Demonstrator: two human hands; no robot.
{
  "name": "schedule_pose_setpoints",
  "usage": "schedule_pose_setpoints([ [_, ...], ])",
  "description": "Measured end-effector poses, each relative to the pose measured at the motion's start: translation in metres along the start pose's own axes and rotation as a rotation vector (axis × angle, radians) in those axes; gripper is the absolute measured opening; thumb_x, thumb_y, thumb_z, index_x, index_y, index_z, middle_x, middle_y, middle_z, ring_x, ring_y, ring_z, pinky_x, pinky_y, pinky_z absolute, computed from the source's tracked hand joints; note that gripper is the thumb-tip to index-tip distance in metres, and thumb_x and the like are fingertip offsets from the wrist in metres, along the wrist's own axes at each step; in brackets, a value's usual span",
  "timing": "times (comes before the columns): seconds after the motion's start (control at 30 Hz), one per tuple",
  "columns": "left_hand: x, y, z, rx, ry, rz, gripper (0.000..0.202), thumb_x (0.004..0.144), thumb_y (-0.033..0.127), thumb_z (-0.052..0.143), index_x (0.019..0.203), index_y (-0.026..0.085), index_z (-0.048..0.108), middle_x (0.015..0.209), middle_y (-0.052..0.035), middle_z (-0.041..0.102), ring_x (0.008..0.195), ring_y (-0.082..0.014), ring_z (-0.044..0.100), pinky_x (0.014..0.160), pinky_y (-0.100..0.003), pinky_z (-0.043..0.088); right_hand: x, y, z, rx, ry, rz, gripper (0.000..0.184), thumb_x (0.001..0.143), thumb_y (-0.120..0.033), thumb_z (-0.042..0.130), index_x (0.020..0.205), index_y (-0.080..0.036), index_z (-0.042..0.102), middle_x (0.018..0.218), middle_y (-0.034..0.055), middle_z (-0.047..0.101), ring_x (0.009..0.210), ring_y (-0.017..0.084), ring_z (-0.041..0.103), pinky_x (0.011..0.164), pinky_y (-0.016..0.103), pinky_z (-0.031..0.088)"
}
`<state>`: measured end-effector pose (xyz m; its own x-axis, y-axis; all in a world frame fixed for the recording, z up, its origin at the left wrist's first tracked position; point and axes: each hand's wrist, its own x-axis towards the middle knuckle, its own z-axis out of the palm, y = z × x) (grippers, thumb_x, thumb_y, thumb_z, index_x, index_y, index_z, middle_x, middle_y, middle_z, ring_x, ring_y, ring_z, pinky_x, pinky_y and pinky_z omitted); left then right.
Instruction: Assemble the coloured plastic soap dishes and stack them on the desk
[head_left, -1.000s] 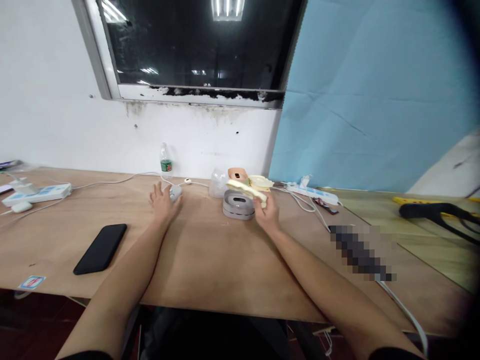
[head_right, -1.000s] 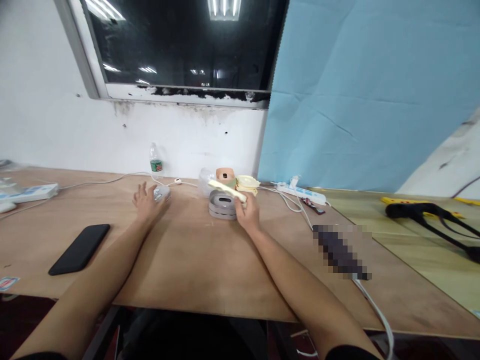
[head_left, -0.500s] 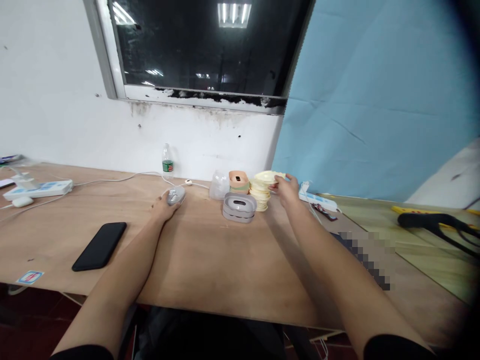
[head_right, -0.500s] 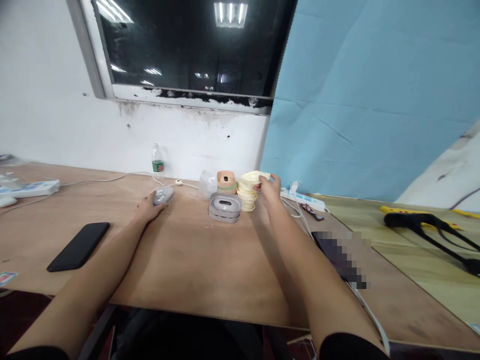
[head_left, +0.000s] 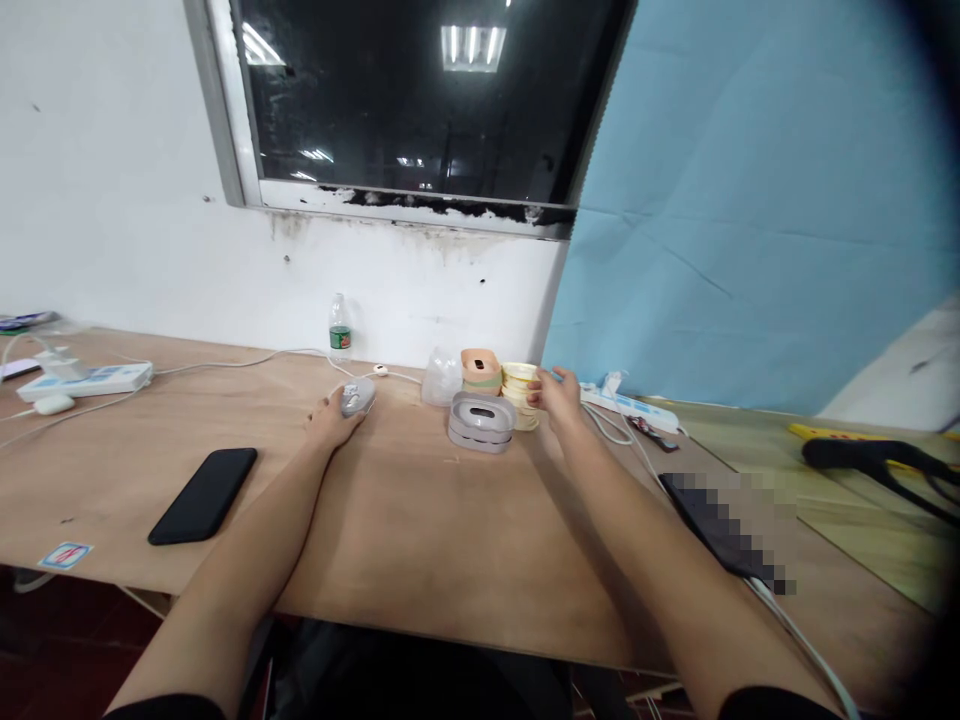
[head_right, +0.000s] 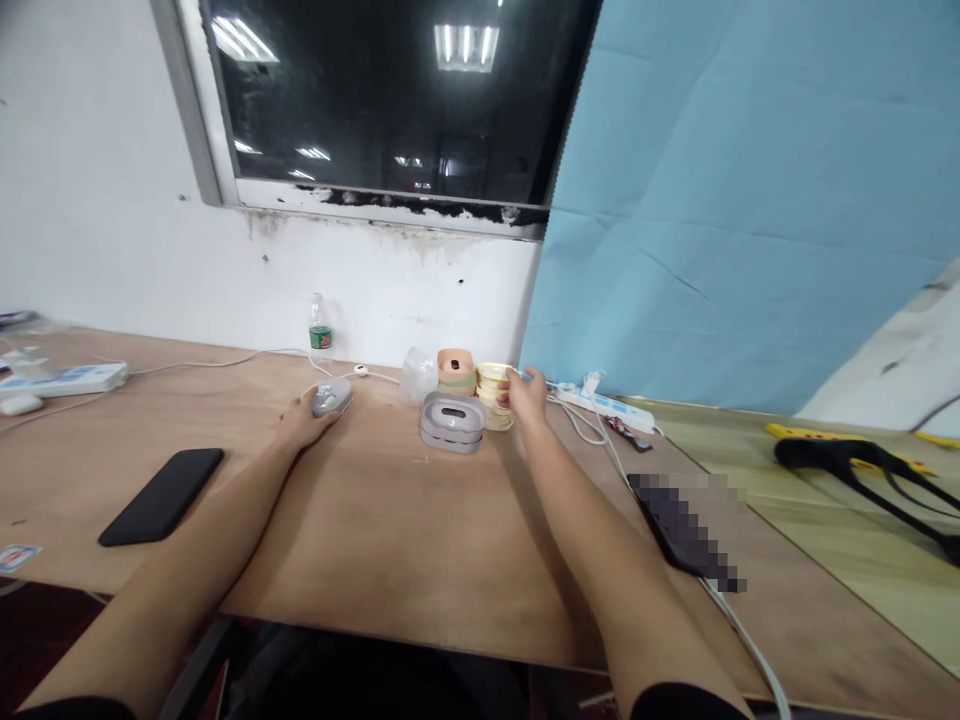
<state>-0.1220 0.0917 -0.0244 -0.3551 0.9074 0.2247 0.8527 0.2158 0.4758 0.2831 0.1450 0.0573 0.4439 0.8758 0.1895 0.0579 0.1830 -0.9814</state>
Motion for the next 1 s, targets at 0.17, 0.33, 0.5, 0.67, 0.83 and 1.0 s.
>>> schedule_pose_setpoints([
  [0.17,-0.001,0.001,0.004,-0.021,0.033,-0.016,0.090,0.068,0.067,0.057,0.143,0.030,0.024,0.148,-0.0184,0.024,0.128,-0.0404,0.037,0.100,-0.053,0.031,0.002,0.013,-0.004,-0.006,0.017,-0.032,0.059,0.074,-0.040,0.061,0.125,-0.019,0.040,0.064,-0.0032,0.059,0.041,0.011,0.050,0.040,0.025,0.045],
  [0.33,-0.001,0.004,0.000,-0.079,0.027,0.056,0.076,0.070,0.065,0.058,0.134,0.029,0.041,0.140,-0.0142,0.039,0.123,-0.0333,0.045,0.103,-0.048,0.031,-0.011,0.021,-0.012,-0.078,0.152,-0.380,0.048,0.078,-0.048,0.054,0.114,-0.016,0.050,0.060,-0.0036,0.054,0.051,0.013,0.052,0.053,0.026,0.046],
  [0.5,-0.006,0.012,0.001,-0.136,-0.001,0.225,0.068,0.068,0.067,0.059,0.120,0.024,0.054,0.126,-0.0110,0.054,0.119,-0.0287,0.049,0.104,-0.042,0.032,-0.051,0.040,-0.020,-0.350,0.039,-0.591,0.039,0.082,-0.049,0.048,0.104,-0.018,0.059,0.057,-0.0035,0.051,0.054,0.014,0.050,0.061,0.027,0.046],
  [0.67,-0.018,0.024,0.007,-0.209,-0.109,0.427,0.063,0.077,0.060,0.053,0.128,0.024,0.048,0.131,-0.0078,0.050,0.116,-0.0241,0.052,0.100,-0.034,0.040,-0.085,0.056,-0.008,-0.580,-0.268,-0.749,0.029,0.080,-0.044,0.052,0.094,-0.024,0.067,0.065,0.0013,0.062,0.063,0.017,0.058,0.071,0.030,0.047],
  [0.83,-0.027,0.033,0.007,-0.088,-0.158,0.481,0.069,0.076,0.065,0.053,0.135,0.031,0.043,0.142,-0.0087,0.039,0.122,-0.0307,0.047,0.104,-0.044,0.035,-0.100,0.058,0.011,-0.593,-0.471,-0.906,0.019,0.082,-0.037,0.053,0.089,-0.027,0.068,0.080,0.0024,0.070,0.071,0.018,0.063,0.072,0.031,0.047],
  [1.0,-0.029,0.038,0.005,-0.124,-0.017,0.510,0.061,0.076,0.060,0.057,0.127,0.028,0.053,0.135,-0.0101,0.045,0.123,-0.0312,0.046,0.105,-0.047,0.033,-0.100,0.058,0.011,-0.605,-0.424,-1.118,0.015,0.084,-0.028,0.052,0.084,-0.023,0.067,0.075,0.0021,0.070,0.063,0.015,0.063,0.061,0.027,0.045],
])
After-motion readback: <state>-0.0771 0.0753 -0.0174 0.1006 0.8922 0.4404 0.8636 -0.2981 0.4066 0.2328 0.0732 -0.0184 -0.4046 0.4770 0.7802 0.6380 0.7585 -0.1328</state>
